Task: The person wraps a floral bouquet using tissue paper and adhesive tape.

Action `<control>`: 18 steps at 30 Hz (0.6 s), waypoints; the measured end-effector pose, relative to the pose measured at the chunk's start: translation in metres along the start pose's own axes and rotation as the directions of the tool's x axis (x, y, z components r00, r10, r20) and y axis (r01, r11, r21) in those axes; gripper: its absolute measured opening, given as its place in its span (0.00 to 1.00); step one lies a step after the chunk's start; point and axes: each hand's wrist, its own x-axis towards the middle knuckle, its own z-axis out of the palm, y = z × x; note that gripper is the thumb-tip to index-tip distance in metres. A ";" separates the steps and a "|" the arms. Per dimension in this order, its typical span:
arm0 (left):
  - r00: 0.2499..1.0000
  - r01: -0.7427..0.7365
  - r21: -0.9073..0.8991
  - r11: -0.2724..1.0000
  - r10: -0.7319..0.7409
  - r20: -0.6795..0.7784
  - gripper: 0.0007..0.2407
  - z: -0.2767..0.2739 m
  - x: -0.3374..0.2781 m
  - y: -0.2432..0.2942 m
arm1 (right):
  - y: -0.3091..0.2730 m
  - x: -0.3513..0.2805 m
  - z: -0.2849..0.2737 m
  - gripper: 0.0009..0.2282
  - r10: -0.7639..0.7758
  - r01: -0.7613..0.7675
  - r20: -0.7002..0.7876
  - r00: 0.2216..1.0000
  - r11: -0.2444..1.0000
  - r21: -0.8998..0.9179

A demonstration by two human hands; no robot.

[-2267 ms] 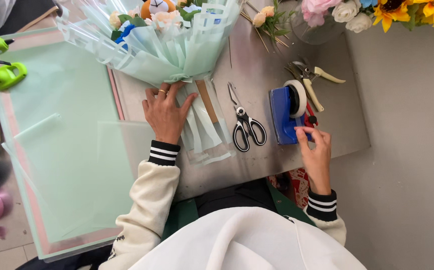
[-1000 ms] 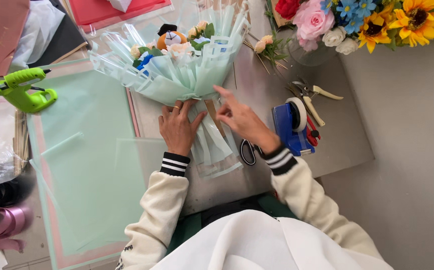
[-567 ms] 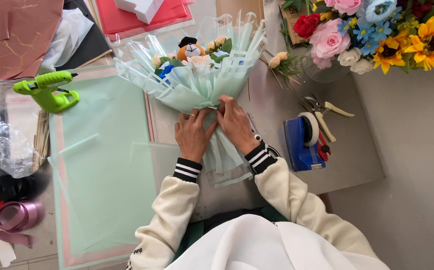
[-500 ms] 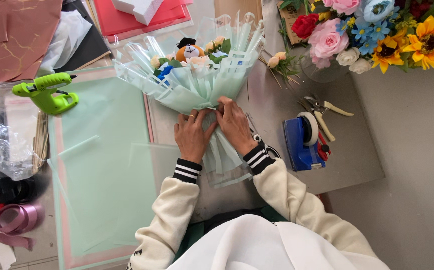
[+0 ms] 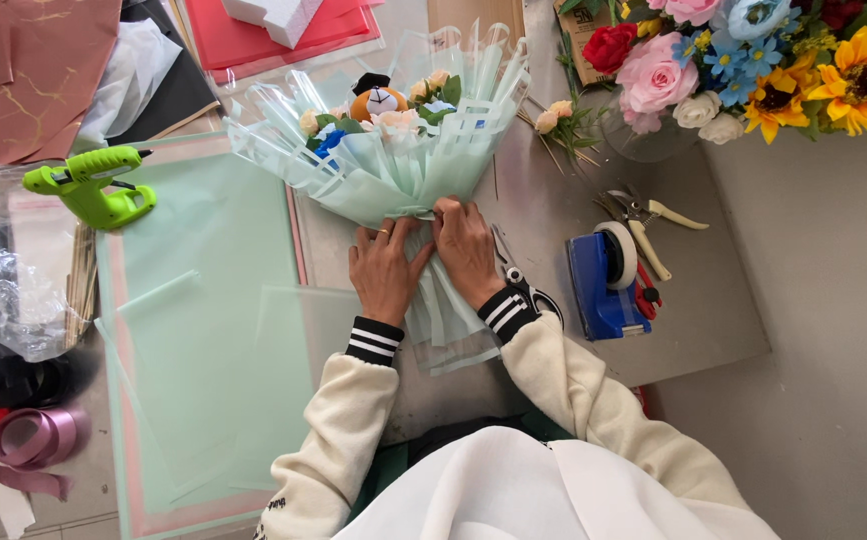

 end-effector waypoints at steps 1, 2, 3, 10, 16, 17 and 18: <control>1.000 -0.001 0.000 1.000 0.001 -0.002 0.14 0.000 0.000 0.000 | 0.000 0.000 0.001 0.11 0.000 0.000 -0.002 1.000 1.000 -0.001; 1.000 -0.004 -0.010 1.000 0.004 -0.001 0.13 -0.001 0.000 0.000 | 0.001 0.000 0.002 0.10 -0.002 0.002 -0.014 1.000 1.000 -0.011; 1.000 -0.008 -0.021 1.000 0.008 0.001 0.12 -0.002 0.000 0.000 | 0.001 -0.001 0.003 0.10 -0.003 0.003 -0.025 1.000 1.000 -0.021; 0.999 -0.034 0.046 0.998 0.034 -0.006 0.12 -0.004 0.000 0.001 | 0.009 0.002 0.006 0.13 0.054 -0.070 0.120 0.991 0.988 0.134; 0.999 -0.023 0.043 0.999 0.025 -0.042 0.14 -0.006 -0.001 0.002 | 0.012 0.014 -0.018 0.13 0.122 -0.242 0.349 0.929 0.913 0.327; 0.999 -0.023 0.032 0.999 0.024 -0.031 0.14 -0.008 0.000 0.003 | 0.011 0.015 -0.019 0.12 0.100 -0.203 0.329 0.939 0.933 0.297; 1.000 -0.023 0.020 1.000 0.024 -0.020 0.14 -0.010 0.001 0.003 | 0.011 0.016 -0.020 0.12 0.077 -0.164 0.311 0.947 0.950 0.264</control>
